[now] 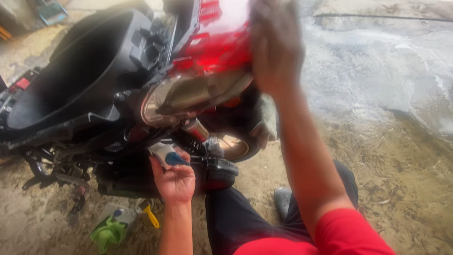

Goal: The person applies a liquid from a white bottle with a blue nozzle onto a cloth and wipes the rear taillight, side panels, and under-seat area of a motorcycle. The person repeatedly applies liquid and wipes different sections of the rear bodywork.

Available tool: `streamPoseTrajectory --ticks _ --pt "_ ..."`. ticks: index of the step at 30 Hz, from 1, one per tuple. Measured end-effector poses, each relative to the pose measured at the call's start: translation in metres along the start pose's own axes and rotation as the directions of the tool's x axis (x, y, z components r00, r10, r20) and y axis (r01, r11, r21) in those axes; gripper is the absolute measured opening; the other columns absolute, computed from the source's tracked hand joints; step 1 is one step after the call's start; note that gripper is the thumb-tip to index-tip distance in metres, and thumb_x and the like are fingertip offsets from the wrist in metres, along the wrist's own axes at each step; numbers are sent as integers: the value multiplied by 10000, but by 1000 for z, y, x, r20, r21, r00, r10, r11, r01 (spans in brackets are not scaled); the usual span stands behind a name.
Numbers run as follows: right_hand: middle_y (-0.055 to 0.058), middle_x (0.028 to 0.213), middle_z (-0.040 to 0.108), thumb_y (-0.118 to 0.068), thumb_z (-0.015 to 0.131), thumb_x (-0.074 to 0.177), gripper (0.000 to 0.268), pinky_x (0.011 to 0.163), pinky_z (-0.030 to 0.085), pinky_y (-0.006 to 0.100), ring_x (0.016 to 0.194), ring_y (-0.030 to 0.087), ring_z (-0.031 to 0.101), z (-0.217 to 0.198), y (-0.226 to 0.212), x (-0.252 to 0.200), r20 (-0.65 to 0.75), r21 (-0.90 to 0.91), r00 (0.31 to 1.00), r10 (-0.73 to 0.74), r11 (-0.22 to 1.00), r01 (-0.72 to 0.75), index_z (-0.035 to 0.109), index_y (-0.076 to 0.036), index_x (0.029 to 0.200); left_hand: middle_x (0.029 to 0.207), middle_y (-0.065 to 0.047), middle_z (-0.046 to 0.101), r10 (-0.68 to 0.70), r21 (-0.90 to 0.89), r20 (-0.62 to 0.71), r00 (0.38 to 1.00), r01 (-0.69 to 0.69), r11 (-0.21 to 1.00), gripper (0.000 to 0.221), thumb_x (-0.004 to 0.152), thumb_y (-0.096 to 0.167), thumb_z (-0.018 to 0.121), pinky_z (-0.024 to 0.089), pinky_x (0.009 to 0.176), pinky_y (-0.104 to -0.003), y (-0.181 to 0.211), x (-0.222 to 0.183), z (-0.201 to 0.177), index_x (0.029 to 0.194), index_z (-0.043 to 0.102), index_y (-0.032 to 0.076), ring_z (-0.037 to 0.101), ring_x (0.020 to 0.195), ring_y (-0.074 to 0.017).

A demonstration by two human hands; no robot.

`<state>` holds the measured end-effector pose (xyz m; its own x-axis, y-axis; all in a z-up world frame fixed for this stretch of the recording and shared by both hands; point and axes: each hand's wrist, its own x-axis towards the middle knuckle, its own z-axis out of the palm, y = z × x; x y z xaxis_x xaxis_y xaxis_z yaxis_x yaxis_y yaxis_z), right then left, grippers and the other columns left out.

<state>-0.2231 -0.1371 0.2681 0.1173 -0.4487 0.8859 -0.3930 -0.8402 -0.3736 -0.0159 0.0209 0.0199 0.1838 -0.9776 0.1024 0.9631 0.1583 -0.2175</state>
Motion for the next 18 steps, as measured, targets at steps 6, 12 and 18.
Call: streamPoseTrajectory --ticks 6,12,18 --pt "113 1391 634 -87 520 1026 331 1224 372 445 1297 247 632 42 -50 -53 -18 -90 855 -518 852 515 664 -49 1321 1201 -106 688 -10 -67 77 997 15 998 398 1034 399 690 606 809 -349 5 6 -8 1268 656 80 652 1084 -244" --pt "128 1419 582 -54 417 1069 339 1227 248 521 1383 319 528 53 -2 -60 -166 -51 955 -246 969 241 561 37 1362 1203 -126 694 30 0 59 998 -30 1000 399 1009 421 658 602 753 -330 25 -8 -10 1264 679 114 638 1100 -307" --pt "129 1130 715 -170 475 1133 274 1133 503 456 1134 301 680 53 -8 -102 -269 224 945 -187 942 250 662 -8 1017 1191 -168 676 69 1 113 991 -69 998 455 1041 458 640 639 762 -323 33 -9 -18 1291 667 78 638 1104 -309"
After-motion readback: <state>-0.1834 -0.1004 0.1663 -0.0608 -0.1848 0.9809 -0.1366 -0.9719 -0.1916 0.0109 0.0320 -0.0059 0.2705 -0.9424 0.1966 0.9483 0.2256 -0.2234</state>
